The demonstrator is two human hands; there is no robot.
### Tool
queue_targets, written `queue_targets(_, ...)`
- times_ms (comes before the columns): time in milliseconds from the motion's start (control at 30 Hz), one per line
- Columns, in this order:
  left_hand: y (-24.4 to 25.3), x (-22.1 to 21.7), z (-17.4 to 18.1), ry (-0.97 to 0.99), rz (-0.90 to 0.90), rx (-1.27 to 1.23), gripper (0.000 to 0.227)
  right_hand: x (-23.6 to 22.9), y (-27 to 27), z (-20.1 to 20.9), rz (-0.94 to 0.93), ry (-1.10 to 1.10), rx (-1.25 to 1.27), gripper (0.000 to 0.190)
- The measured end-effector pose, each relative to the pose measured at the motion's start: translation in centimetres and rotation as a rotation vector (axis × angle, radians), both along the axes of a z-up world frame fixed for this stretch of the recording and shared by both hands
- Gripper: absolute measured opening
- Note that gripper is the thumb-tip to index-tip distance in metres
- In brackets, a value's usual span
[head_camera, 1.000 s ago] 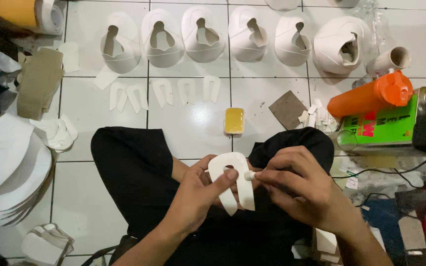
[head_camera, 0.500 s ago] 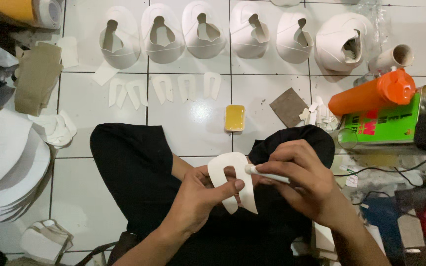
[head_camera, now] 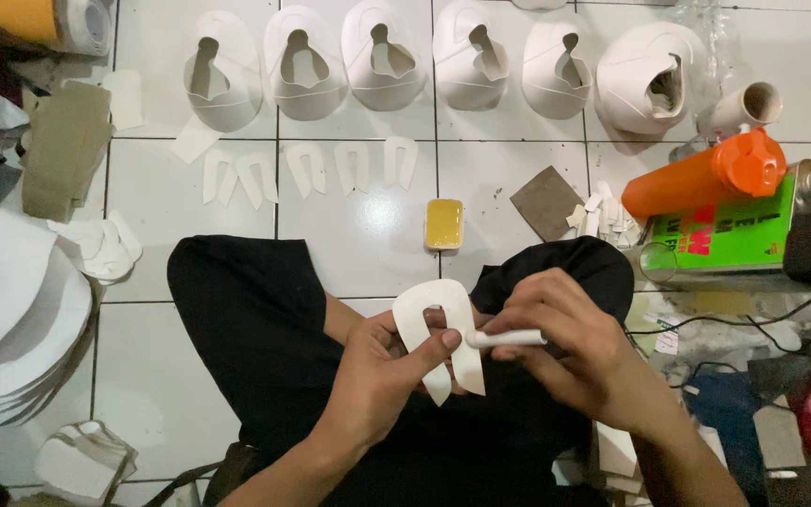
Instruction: The person sits on the floor and applies a yellow substance from a small container onto white mask components using a small white stick. They then attach these components to larger white mask shells, pressing them into place.
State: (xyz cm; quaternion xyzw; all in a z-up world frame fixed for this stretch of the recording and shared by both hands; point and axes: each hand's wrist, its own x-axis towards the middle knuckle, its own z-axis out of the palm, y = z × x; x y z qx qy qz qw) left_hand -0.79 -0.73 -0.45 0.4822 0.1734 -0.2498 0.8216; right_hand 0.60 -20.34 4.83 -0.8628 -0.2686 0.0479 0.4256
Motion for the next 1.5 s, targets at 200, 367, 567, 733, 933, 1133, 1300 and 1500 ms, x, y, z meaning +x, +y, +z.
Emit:
queue_targets(200,0.0,0.8,1.3,0.129,0.063,0.112,0.029,-1.0,0.1,-0.3,0.071,0.083,0.133,0.011)
queue_targets(367,-0.6,0.4,1.0,0.099,0.055,0.089,0.019,-1.3,0.0,-1.9,-0.298,0.051,0.254,0.02)
queue_targets(567,-0.8,0.9,0.9,0.106,0.164,0.109,0.017,-1.8,1.2,-4.1,-0.392,0.089,0.268,0.021)
queue_targets(733,-0.6,1.3,0.2,0.081,0.177,0.246,0.024,-2.1,1.1,-2.2,-0.194,0.083,0.251,0.013)
queue_targets(933,-1.1,1.3,0.2,0.092,0.089,0.016,0.018,-1.6,1.1,-3.7,-0.394,-0.058,0.354,0.02)
queue_targets(1133,-0.7,2.1,-0.3,0.1,0.26,0.107,0.022,-3.0,1.1,-4.3,-0.279,-0.092,0.295,0.016)
queue_targets(1300,-1.4,1.8,-0.1,-0.022,0.196,0.122,0.021,-2.4,0.4,-4.2,-0.393,-0.233,0.225,0.023)
queue_targets(1500,-0.6,2.4,0.9,0.025,0.181,0.136,0.02,-3.5,0.5,-4.6,-0.213,-0.214,0.138,0.023)
